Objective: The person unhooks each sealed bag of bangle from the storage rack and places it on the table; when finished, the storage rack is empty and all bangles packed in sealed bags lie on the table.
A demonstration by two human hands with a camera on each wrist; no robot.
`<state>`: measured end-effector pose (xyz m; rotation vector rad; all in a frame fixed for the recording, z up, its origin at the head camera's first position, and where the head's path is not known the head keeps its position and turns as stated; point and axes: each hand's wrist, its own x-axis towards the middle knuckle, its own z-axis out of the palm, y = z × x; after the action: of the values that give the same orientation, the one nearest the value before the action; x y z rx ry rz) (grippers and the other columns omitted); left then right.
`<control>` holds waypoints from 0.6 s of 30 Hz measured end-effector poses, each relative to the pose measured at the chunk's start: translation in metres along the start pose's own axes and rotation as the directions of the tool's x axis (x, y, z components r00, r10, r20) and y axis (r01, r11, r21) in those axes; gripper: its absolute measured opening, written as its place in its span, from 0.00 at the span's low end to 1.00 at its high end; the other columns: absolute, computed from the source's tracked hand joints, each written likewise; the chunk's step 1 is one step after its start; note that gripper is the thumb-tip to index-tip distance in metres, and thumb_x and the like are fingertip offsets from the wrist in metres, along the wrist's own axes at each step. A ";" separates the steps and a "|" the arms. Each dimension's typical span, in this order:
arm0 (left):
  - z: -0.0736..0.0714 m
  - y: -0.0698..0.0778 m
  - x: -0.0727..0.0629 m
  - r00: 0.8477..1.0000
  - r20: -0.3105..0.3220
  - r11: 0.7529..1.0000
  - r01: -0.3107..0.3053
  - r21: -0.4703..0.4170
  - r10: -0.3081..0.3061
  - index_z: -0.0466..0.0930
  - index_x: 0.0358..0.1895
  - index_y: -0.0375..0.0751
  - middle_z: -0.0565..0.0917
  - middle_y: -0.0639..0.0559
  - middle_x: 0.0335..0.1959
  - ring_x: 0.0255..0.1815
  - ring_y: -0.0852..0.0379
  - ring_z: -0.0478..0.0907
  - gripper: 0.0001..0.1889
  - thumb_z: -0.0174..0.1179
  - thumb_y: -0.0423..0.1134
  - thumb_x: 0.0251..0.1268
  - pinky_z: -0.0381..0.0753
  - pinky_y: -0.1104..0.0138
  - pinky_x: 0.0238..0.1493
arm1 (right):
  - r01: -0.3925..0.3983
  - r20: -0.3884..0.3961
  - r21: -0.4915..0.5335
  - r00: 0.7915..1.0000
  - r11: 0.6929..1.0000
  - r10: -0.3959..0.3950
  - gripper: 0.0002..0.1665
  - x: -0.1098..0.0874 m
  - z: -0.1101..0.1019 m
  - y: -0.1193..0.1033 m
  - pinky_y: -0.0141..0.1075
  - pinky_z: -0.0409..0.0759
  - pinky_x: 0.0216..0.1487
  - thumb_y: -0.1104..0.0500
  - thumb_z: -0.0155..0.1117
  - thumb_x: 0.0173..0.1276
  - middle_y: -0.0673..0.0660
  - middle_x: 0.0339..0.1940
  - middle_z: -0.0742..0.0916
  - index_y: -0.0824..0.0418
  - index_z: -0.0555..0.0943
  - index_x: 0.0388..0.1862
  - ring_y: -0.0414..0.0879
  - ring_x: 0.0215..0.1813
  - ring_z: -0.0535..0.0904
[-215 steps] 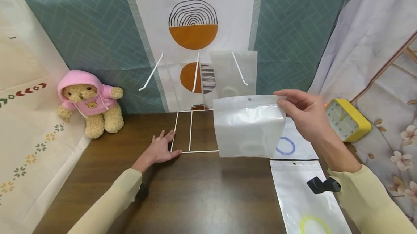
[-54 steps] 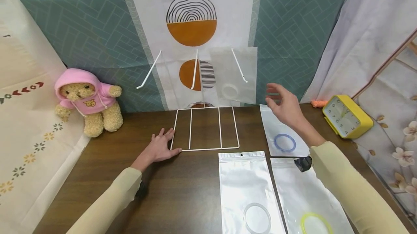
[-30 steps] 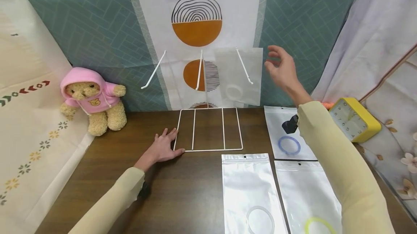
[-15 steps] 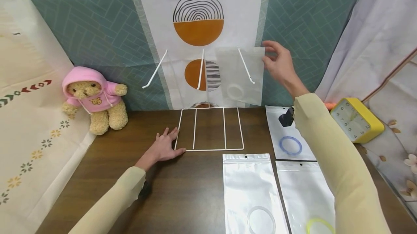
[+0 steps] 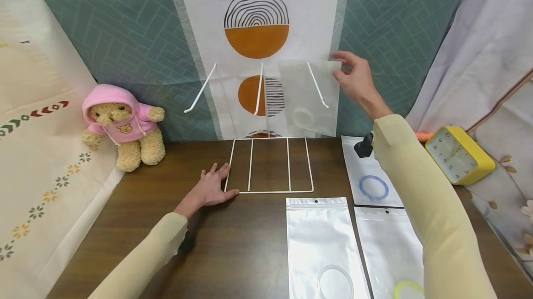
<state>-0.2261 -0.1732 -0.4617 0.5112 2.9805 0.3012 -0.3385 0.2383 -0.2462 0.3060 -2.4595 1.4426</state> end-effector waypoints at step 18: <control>0.001 0.001 0.000 1.000 0.010 1.000 0.014 0.000 -0.014 0.59 0.77 0.32 0.60 0.40 0.77 0.77 0.32 0.50 0.49 0.57 0.66 0.63 0.52 0.32 0.66 | 0.004 -0.014 -0.068 1.000 0.998 -0.005 0.23 0.001 0.005 -0.004 0.28 0.74 0.38 0.60 0.56 0.75 0.59 0.55 0.80 0.57 0.79 0.67 0.47 0.47 0.80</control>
<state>-0.2259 -0.1724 -0.4631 0.4907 2.9727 0.2971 -0.3392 0.2321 -0.2450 0.2862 -2.4885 1.3518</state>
